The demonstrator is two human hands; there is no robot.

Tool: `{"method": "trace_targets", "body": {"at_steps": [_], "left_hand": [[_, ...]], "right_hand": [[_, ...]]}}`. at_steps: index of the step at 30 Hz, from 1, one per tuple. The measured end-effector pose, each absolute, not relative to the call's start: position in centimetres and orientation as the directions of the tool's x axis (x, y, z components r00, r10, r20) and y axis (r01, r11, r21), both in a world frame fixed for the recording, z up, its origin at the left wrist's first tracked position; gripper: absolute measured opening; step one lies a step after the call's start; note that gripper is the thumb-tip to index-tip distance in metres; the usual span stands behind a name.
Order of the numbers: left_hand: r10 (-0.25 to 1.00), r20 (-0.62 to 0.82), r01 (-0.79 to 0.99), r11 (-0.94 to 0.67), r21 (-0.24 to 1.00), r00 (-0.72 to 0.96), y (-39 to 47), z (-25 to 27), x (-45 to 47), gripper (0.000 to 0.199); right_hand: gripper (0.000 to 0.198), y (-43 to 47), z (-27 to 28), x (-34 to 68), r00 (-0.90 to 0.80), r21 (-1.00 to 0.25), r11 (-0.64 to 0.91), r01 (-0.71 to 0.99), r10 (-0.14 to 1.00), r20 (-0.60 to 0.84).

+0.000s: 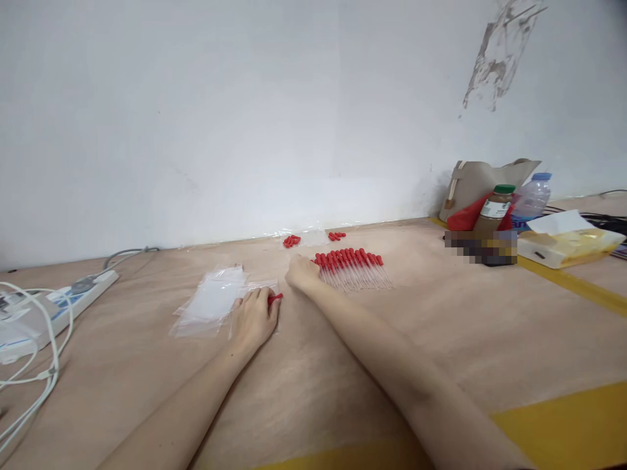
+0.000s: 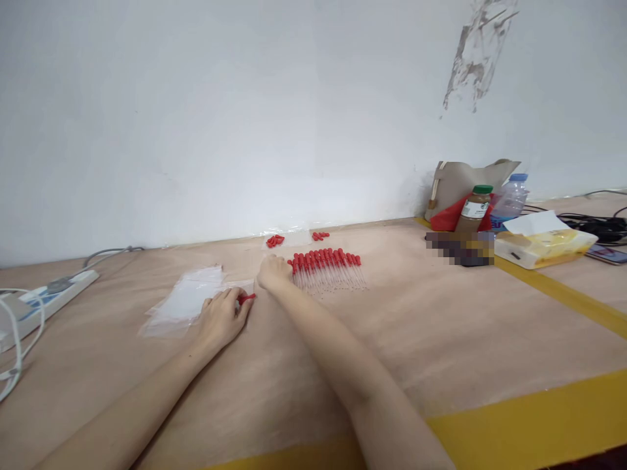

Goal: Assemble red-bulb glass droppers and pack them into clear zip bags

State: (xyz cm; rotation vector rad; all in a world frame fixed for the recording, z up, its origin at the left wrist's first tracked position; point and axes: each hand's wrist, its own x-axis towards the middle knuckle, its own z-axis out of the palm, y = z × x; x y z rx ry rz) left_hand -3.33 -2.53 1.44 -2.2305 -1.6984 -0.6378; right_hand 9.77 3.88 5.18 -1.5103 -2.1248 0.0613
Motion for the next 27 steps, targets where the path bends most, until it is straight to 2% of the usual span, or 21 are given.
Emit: {"method": "trace_targets", "body": {"at_steps": [2,3,7,11,14,18,27], "left_hand": [[0.790,0.540,0.931,-0.365,0.033,0.291,-2.5,1.4,-3.2,0.015],[0.762,0.556,0.900,-0.432,0.054,0.332,-2.5,1.4,-3.1,0.014],[0.694,0.592,0.716,-0.647,0.263,0.410,-3.3,1.4,-1.6,0.023],[0.772,0.506,0.624,-0.621,0.474,0.384,-4.9,1.1,0.9,0.021],[0.805,0.426,0.574,-0.594,0.564,0.414,-5.7,0.9,2.2,0.021],[0.798,0.394,0.526,-0.599,0.603,0.456,-5.8,0.9,2.4,0.021],[0.813,0.366,0.488,-0.570,0.661,0.453,-5.6,0.6,2.3,0.021]], "right_hand": [[0.021,2.5,5.5,12.2,-0.116,-0.341,0.254,0.905,0.919,0.377],[0.020,1.7,5.4,13.7,-0.098,-0.337,0.241,0.910,0.915,0.392],[0.020,-2.4,3.2,20.4,-0.210,-0.304,0.448,0.841,0.788,0.579],[0.020,-5.6,0.5,24.2,-0.255,-0.357,0.566,0.743,0.732,0.631],[0.018,-7.0,-0.1,24.3,-0.308,-0.341,0.637,0.691,0.687,0.658],[0.018,-7.5,0.0,23.2,-0.384,-0.281,0.682,0.675,0.650,0.656],[0.020,-7.1,-0.5,22.9,-0.414,-0.235,0.683,0.691,0.641,0.647]]}}
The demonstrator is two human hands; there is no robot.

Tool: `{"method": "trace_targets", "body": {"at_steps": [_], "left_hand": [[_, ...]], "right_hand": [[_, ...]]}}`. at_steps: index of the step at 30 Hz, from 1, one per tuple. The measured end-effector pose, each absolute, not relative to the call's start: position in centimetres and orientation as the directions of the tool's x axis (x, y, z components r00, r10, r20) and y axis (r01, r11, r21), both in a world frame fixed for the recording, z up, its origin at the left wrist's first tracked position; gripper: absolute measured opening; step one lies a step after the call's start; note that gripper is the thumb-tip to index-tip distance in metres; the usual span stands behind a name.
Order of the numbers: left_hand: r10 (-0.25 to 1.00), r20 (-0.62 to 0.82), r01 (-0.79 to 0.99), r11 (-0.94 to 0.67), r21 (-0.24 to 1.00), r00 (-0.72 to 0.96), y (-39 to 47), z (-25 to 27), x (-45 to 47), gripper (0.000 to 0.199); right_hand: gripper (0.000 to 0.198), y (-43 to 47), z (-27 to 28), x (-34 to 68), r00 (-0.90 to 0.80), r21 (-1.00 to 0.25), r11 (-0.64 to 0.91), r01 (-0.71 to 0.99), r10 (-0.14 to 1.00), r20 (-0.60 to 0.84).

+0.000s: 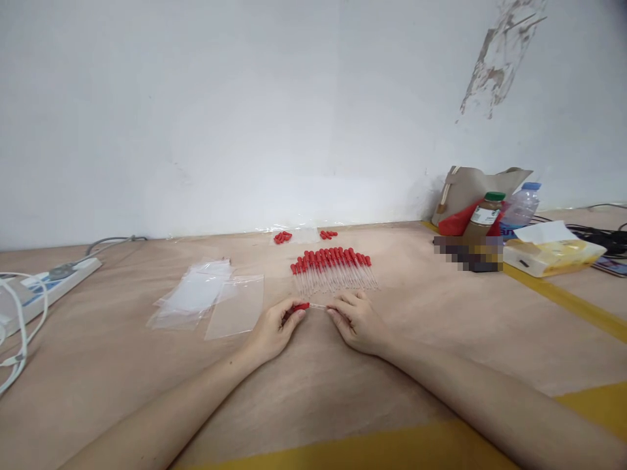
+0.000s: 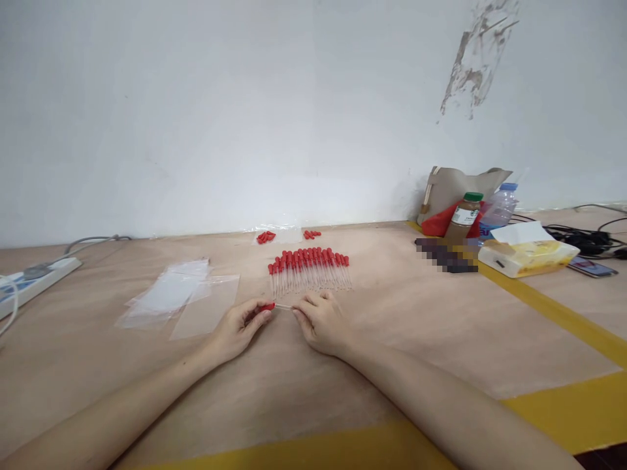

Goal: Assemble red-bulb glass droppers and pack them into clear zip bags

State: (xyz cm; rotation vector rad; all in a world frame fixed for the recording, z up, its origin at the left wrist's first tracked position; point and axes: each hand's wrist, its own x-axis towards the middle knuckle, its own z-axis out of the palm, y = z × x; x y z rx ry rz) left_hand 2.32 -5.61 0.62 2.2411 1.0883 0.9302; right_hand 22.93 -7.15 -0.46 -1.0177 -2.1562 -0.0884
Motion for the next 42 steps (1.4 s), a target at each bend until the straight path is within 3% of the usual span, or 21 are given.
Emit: {"method": "trace_targets", "body": {"at_steps": [9,14,24,33,38,42], "left_hand": [[0.795,0.424,0.496,-0.604,0.624,0.433,-5.6,0.7,2.6,0.019],[0.740,0.445,0.464,-0.667,0.583,0.504,-6.0,0.8,2.3,0.017],[0.670,0.346,0.499,-0.730,0.466,0.657,-5.5,1.1,2.3,0.018],[0.637,0.355,0.495,-0.763,0.416,0.684,-6.1,1.3,2.4,0.022],[0.651,0.360,0.471,-0.744,0.474,0.668,-5.9,1.3,2.4,0.021],[0.743,0.349,0.416,-0.629,0.657,0.571,-4.9,1.3,2.0,0.017]], "right_hand": [[0.023,-7.0,-0.5,23.1,-0.493,-0.239,0.719,0.652,0.642,0.587],[0.022,-6.7,-0.3,23.4,-0.546,-0.242,0.742,0.625,0.637,0.545],[0.019,-6.7,0.4,23.5,-0.593,-0.073,0.712,0.699,0.633,0.498],[0.023,-7.3,0.1,22.5,-0.569,-0.161,0.720,0.676,0.647,0.507],[0.023,-7.3,0.2,22.2,-0.572,-0.228,0.721,0.654,0.669,0.475],[0.022,-7.2,0.6,22.3,-0.502,-0.299,0.683,0.666,0.707,0.497]]}}
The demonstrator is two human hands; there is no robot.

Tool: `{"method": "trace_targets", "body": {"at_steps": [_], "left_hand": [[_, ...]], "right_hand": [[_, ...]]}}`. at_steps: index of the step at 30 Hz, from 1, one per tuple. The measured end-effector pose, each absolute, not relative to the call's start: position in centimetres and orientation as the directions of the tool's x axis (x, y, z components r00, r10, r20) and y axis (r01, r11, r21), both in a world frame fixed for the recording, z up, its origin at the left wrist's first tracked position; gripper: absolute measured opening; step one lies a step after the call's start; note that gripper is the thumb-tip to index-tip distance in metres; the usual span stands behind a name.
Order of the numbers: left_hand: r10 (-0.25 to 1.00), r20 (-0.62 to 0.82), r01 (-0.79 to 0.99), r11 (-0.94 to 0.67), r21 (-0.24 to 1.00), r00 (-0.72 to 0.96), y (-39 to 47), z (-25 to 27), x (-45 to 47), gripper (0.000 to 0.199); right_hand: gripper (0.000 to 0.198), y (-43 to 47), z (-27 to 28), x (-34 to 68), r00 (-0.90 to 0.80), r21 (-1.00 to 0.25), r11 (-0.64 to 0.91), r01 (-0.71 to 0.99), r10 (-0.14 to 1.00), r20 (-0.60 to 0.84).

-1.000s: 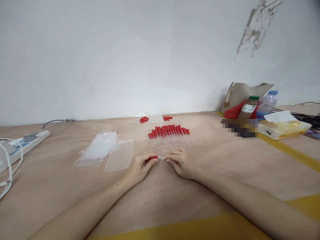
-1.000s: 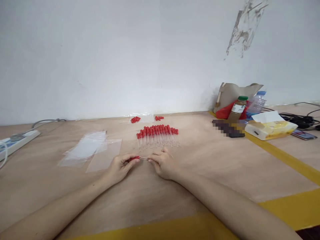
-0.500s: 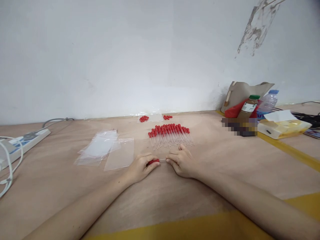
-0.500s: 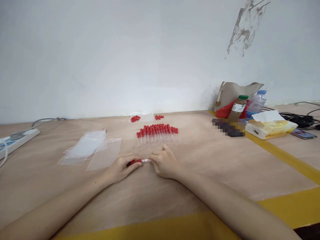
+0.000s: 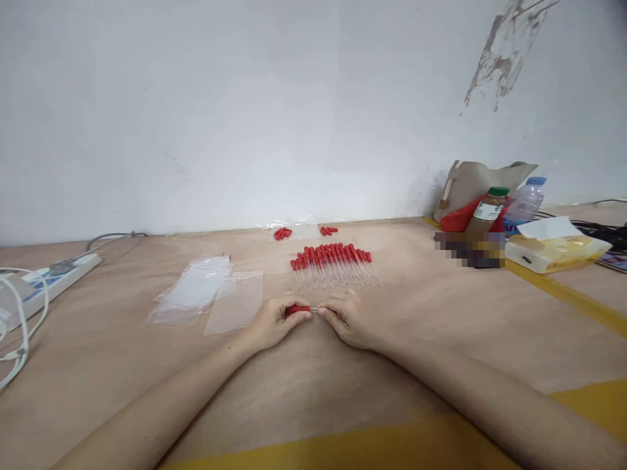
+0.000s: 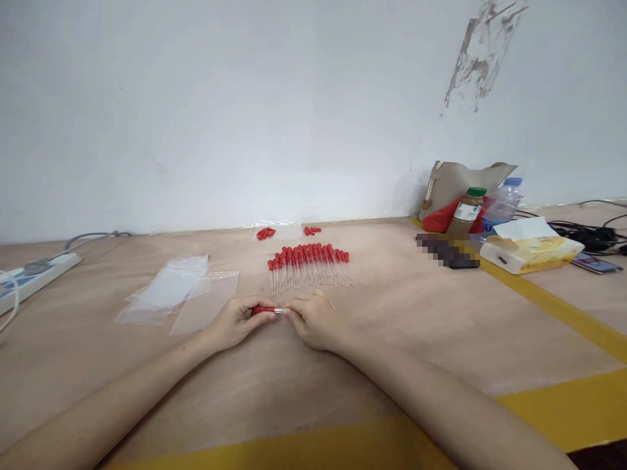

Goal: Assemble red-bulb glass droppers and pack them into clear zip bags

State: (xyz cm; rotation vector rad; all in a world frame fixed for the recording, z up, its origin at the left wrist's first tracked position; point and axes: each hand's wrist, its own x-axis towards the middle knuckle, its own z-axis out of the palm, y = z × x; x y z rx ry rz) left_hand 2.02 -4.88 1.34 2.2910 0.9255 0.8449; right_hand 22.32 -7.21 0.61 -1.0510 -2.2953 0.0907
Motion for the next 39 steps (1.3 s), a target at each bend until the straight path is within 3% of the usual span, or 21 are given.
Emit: {"method": "trace_targets", "body": {"at_steps": [3,6,8,12,17,22,31,39], "left_hand": [[0.863,0.310,0.297,-0.442,0.847,0.400,-4.1,1.3,1.7,0.021],[0.946,0.236,0.089,-0.261,0.961,0.224,-4.0,1.2,2.1,0.035],[0.978,0.159,-0.064,-0.151,0.986,0.138,-4.3,1.4,2.7,0.041],[0.993,-0.073,-0.242,0.094,0.966,0.095,-5.0,2.1,3.6,0.032],[0.997,-0.070,0.040,0.068,0.997,0.041,-2.6,3.7,2.3,0.026],[1.000,-0.021,0.234,0.021,0.972,0.001,2.6,5.1,2.3,0.032],[0.999,-0.010,0.594,0.037,0.804,-0.047,7.8,4.9,5.4,0.031],[0.995,0.098,0.735,-0.060,0.675,-0.010,7.8,3.9,4.3,0.023]], "right_hand": [[0.021,-7.2,0.7,22.5,-0.421,-0.349,0.657,0.668,0.721,0.551],[0.018,-7.5,0.4,22.2,-0.358,-0.366,0.643,0.673,0.716,0.600],[0.017,-7.8,0.2,21.7,-0.365,-0.343,0.646,0.682,0.707,0.606],[0.014,-8.4,0.1,20.9,-0.454,-0.304,0.692,0.654,0.681,0.574],[0.017,-8.0,0.0,21.7,-0.462,-0.258,0.703,0.662,0.655,0.598],[0.017,-7.1,-0.4,23.2,-0.421,-0.259,0.666,0.699,0.677,0.604],[0.015,-7.0,-0.4,23.6,-0.421,-0.246,0.666,0.705,0.672,0.610],[0.015,-6.8,-0.5,23.7,-0.430,-0.246,0.674,0.697,0.667,0.609]]}}
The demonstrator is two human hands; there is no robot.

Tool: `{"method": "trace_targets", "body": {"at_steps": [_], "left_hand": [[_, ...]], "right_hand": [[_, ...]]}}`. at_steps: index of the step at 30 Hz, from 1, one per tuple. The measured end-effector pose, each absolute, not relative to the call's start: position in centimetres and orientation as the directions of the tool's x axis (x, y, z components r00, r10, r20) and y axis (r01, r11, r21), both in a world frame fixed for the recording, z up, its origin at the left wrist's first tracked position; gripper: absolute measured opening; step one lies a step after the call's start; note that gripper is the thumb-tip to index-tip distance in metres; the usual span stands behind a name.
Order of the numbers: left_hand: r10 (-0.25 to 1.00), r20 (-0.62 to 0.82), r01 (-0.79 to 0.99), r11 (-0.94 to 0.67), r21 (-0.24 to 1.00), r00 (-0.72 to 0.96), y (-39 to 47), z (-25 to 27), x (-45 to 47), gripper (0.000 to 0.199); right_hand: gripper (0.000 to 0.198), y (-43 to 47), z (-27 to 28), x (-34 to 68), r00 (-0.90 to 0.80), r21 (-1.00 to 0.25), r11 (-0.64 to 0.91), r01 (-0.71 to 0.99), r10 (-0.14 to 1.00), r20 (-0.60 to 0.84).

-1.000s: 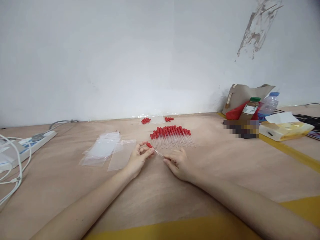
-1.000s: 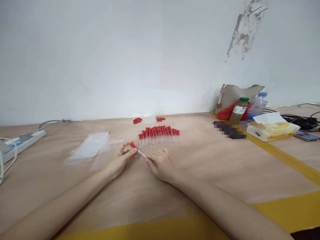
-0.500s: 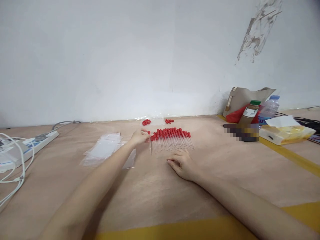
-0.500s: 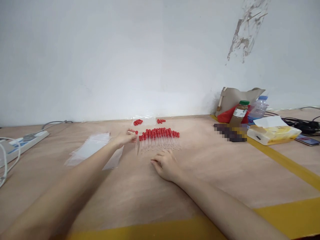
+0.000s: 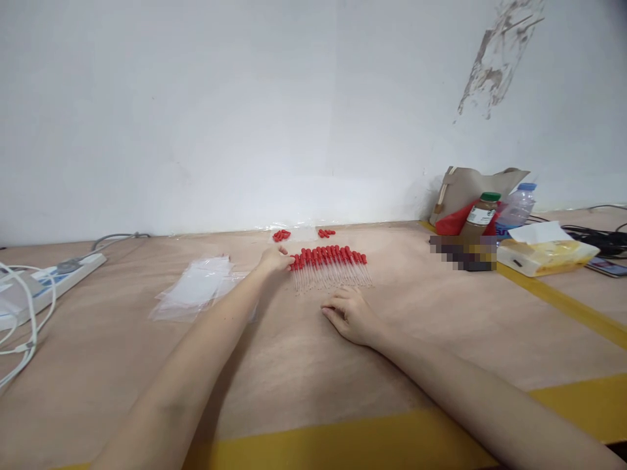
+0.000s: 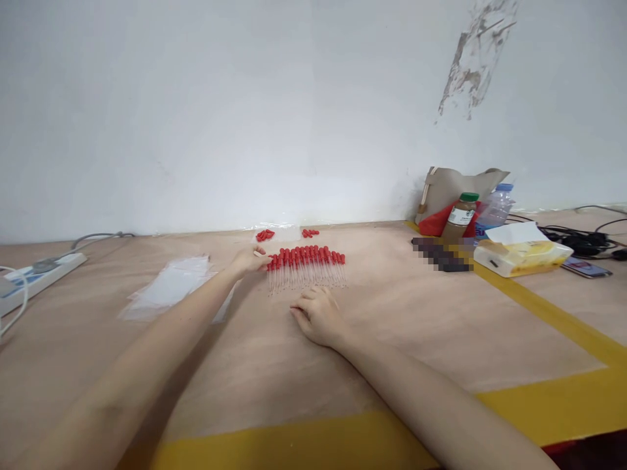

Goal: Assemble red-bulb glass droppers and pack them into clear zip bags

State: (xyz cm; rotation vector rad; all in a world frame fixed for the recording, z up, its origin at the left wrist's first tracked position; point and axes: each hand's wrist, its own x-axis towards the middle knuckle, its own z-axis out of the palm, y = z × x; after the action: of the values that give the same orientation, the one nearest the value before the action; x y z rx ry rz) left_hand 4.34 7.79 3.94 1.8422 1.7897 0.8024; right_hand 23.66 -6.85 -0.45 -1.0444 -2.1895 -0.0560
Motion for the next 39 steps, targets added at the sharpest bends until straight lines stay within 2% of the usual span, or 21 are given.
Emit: {"method": "trace_targets", "body": {"at_steps": [8,11,13,14,16,18,22,26,32,36,39], "left_hand": [[0.944,0.314,0.859,-0.244,0.451,0.103,3.5,4.3,0.6,0.023],[0.914,0.353,0.879,-0.326,0.349,0.199,-0.1,3.3,-2.5,0.033],[0.872,0.381,0.910,-0.386,0.150,0.307,-2.2,2.3,-4.3,0.051],[0.886,0.343,0.927,-0.362,0.095,0.311,-3.1,1.8,-4.9,0.059],[0.945,0.148,0.951,-0.303,0.056,0.292,-4.5,1.2,-5.7,0.071],[0.955,0.005,0.954,-0.296,0.041,0.296,-5.6,1.0,-5.8,0.074],[0.861,-0.089,0.865,-0.500,0.040,0.502,-8.5,1.9,-5.2,0.067],[0.722,-0.107,0.729,-0.679,0.080,0.684,-11.4,2.7,-5.1,0.060],[0.579,-0.087,0.583,-0.786,0.205,0.811,-11.4,3.9,-5.4,0.046],[0.407,-0.091,0.411,-0.834,0.368,0.909,-10.3,4.8,-3.8,0.036],[0.360,-0.029,0.331,-0.818,0.471,0.932,-9.6,4.7,-1.7,0.032]], "right_hand": [[0.017,-6.5,-0.3,24.9,-0.433,-0.227,0.683,0.694,0.649,0.626],[0.016,-6.2,-0.3,25.5,-0.419,-0.232,0.677,0.698,0.649,0.635],[0.015,-6.0,-0.4,25.8,-0.409,-0.241,0.667,0.705,0.660,0.630],[0.014,-5.9,-0.4,25.8,-0.406,-0.244,0.664,0.707,0.663,0.629],[0.014,-5.8,-0.5,25.8,-0.405,-0.244,0.664,0.707,0.662,0.631],[0.014,-5.7,-0.5,25.7,-0.408,-0.236,0.671,0.703,0.652,0.639],[0.015,-5.8,-0.4,25.7,-0.405,-0.230,0.681,0.695,0.635,0.657],[0.014,-5.9,-0.3,26.0,-0.418,-0.224,0.688,0.691,0.632,0.652],[0.015,-6.3,0.1,27.0,-0.456,-0.240,0.717,0.654,0.627,0.631],[0.014,-6.7,0.8,27.3,-0.508,-0.330,0.755,0.567,0.636,0.581],[0.015,-7.1,1.2,27.4,-0.557,-0.375,0.768,0.519,0.637,0.533]]}}
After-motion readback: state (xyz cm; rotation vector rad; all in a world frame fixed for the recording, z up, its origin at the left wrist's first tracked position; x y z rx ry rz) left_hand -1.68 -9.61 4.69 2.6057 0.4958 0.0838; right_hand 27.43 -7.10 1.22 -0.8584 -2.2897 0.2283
